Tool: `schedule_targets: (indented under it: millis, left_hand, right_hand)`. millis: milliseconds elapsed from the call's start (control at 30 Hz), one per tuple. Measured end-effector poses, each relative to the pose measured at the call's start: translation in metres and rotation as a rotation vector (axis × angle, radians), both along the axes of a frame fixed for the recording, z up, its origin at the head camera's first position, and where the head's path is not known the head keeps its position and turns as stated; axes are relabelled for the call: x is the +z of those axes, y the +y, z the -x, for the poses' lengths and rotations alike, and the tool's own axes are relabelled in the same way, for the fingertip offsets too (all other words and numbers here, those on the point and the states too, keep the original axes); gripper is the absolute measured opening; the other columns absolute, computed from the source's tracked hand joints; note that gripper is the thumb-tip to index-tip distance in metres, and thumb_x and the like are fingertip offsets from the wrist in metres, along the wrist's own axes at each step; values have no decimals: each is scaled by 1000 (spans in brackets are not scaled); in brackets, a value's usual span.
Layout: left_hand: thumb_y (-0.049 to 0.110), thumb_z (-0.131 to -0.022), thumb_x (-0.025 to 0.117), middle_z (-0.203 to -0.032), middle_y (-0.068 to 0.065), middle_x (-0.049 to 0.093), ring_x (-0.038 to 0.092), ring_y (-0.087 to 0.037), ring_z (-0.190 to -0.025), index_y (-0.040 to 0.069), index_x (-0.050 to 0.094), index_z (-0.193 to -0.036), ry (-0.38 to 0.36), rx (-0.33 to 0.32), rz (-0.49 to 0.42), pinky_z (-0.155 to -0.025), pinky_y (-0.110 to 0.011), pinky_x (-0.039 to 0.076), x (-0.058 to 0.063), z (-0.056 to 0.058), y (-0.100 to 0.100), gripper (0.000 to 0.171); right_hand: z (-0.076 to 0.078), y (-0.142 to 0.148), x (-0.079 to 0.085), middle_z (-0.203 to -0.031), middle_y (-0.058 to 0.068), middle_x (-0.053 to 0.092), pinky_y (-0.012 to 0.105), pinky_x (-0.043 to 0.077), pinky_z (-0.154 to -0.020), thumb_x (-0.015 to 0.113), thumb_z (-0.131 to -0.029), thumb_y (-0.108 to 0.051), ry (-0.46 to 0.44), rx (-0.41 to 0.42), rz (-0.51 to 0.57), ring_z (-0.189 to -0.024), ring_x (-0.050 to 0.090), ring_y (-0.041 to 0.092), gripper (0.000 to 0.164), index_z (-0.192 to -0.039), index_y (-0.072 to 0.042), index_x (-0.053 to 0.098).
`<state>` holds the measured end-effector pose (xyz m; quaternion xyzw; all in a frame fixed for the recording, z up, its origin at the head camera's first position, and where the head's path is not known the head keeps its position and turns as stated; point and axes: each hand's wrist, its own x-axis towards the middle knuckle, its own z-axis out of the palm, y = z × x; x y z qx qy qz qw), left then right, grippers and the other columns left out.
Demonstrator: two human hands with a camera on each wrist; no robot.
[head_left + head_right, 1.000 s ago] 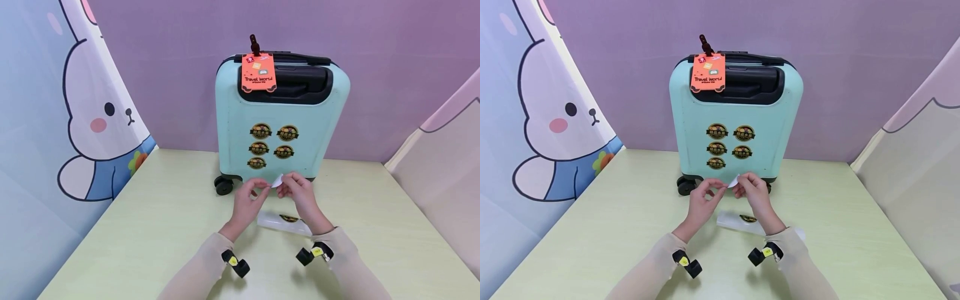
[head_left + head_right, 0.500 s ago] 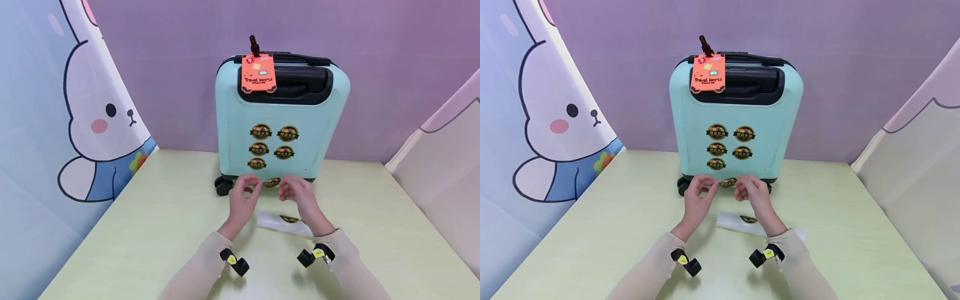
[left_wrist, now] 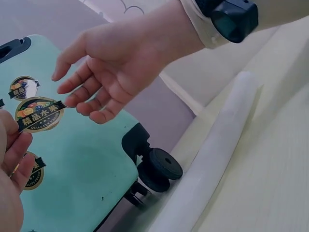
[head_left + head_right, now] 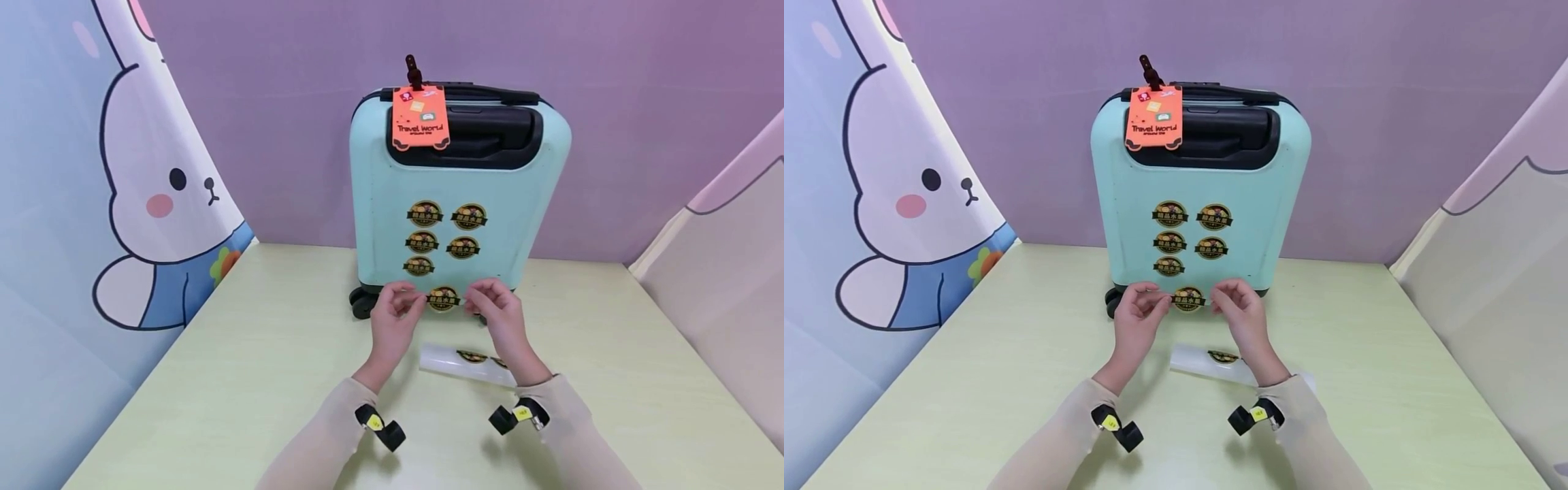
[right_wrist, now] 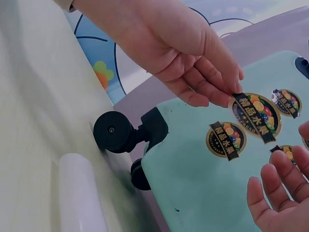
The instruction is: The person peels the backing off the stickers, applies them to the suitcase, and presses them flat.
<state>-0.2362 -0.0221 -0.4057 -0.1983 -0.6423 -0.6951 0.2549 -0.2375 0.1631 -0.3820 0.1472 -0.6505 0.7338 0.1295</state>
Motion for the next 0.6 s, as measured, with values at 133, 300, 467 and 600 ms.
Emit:
schedule_targets:
  millis: [133,300,467,600]
  left_hand:
    - [-4,-92,66,-96,-26,70,68,-41,-87,-15,51,-111,-30,-35,-45,-73,-22,54,1,0,0,26]
    - [-5,-92,66,-98,-27,70,68,-43,-88,-15,50,-111,-81,-56,-87,-73,-22,55,2,1,2,27]
    - [-5,-92,66,-97,-26,71,70,-35,-86,-14,50,-112,-109,-55,-92,-73,-23,56,0,2,2,27]
    - [-5,-92,66,-97,-25,71,71,-30,-84,-14,50,-112,-128,-52,-85,-73,-23,56,-4,4,3,28]
  right_hand:
    - [-1,1,-4,-85,3,66,29,58,-75,60,-97,-2,-8,35,-27,-77,64,12,19,-106,15,56]
    - [-3,1,-11,-85,0,68,26,57,-75,57,-99,0,-2,76,-53,-79,66,11,24,-107,21,53]
    - [-4,-1,-14,-82,0,69,26,57,-75,58,-98,0,-14,70,-45,-78,66,13,19,-101,19,56]
    - [-6,-3,-14,-80,3,69,26,57,-76,60,-97,0,-15,46,-60,-76,66,14,19,-97,19,57]
